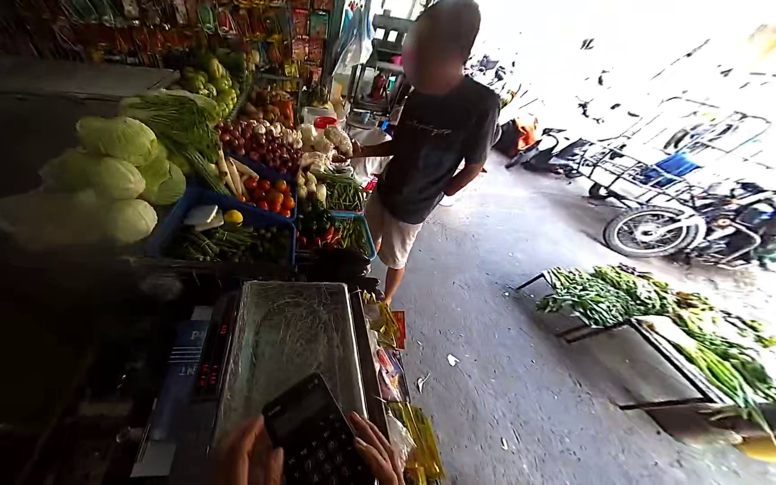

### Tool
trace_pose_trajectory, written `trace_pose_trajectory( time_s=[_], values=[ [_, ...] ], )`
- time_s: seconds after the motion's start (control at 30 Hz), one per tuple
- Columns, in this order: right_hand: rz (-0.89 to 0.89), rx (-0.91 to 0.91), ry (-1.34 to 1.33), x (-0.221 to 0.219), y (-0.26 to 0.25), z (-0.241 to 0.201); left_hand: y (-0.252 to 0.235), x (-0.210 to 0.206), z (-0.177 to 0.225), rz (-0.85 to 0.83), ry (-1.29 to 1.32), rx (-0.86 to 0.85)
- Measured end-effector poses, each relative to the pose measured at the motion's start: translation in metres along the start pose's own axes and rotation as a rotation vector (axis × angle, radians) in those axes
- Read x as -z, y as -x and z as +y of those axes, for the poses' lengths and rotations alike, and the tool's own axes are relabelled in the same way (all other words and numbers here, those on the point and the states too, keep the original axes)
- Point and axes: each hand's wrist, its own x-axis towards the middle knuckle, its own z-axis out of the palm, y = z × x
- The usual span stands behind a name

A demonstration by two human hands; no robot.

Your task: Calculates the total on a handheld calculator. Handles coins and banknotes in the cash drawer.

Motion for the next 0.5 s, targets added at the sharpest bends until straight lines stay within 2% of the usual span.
trace_pose_trajectory(
  time_s=[0.1,0.2,0.27,0.4,0.5],
  values=[
    [-0.016,-0.002,-0.002,-0.003,0.003,-0.002,-0.039,-0.004,-0.022,0.019,-0.128,-0.064],
    [0.019,-0.008,0.028,-0.009,0.005,-0.003,-0.058,-0.014,-0.031,-0.011,-0.200,-0.111],
    [0.031,-0.008,0.026,-0.012,0.007,-0.002,-0.059,-0.022,-0.029,-0.055,-0.213,-0.104],
    [0.073,-0.004,0.051,-0.016,0.010,-0.002,-0.054,-0.033,-0.024,-0.041,-0.223,-0.063],
    [0.092,0.012,0.013,-0.016,0.012,-0.001,-0.049,-0.027,-0.012,-0.039,-0.093,0.026]
  ],
)
